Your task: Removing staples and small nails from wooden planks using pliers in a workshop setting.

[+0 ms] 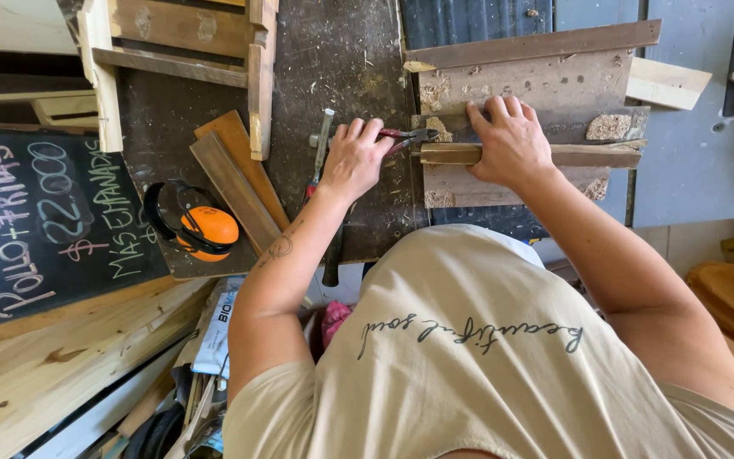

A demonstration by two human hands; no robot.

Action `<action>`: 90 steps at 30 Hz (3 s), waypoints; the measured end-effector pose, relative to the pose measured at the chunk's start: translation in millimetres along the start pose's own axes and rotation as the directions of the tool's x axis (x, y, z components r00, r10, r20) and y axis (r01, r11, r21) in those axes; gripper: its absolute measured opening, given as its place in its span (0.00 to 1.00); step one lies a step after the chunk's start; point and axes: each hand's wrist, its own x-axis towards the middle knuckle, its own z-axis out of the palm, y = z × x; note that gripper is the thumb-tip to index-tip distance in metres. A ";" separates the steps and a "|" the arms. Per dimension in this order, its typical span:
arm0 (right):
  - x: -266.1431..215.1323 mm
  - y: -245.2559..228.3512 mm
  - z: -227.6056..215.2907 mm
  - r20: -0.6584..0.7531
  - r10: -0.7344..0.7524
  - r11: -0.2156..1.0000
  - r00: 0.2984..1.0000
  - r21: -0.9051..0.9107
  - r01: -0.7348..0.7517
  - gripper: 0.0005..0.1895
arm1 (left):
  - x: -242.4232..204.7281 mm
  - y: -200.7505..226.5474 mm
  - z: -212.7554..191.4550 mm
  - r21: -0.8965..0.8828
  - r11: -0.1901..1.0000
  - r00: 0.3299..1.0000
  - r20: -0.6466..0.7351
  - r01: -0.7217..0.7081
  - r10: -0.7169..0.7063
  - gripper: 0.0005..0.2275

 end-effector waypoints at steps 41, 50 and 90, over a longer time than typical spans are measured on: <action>-2.2 -6.3 -6.8 -0.069 0.023 0.999 0.997 -0.040 -0.026 0.51 | 28.4 -29.7 27.4 -0.111 0.993 0.916 0.393 -0.036 0.077 0.06; 1.4 -8.7 -25.3 0.001 0.048 0.999 0.999 -0.016 -0.048 0.48 | 57.6 -49.4 25.2 -0.263 0.946 0.666 0.742 0.188 0.074 0.06; 11.7 -164.6 31.6 -0.338 -0.547 0.744 0.766 0.223 0.630 0.09 | -167.1 25.2 -19.7 -0.357 -0.203 0.405 0.863 0.912 0.301 0.14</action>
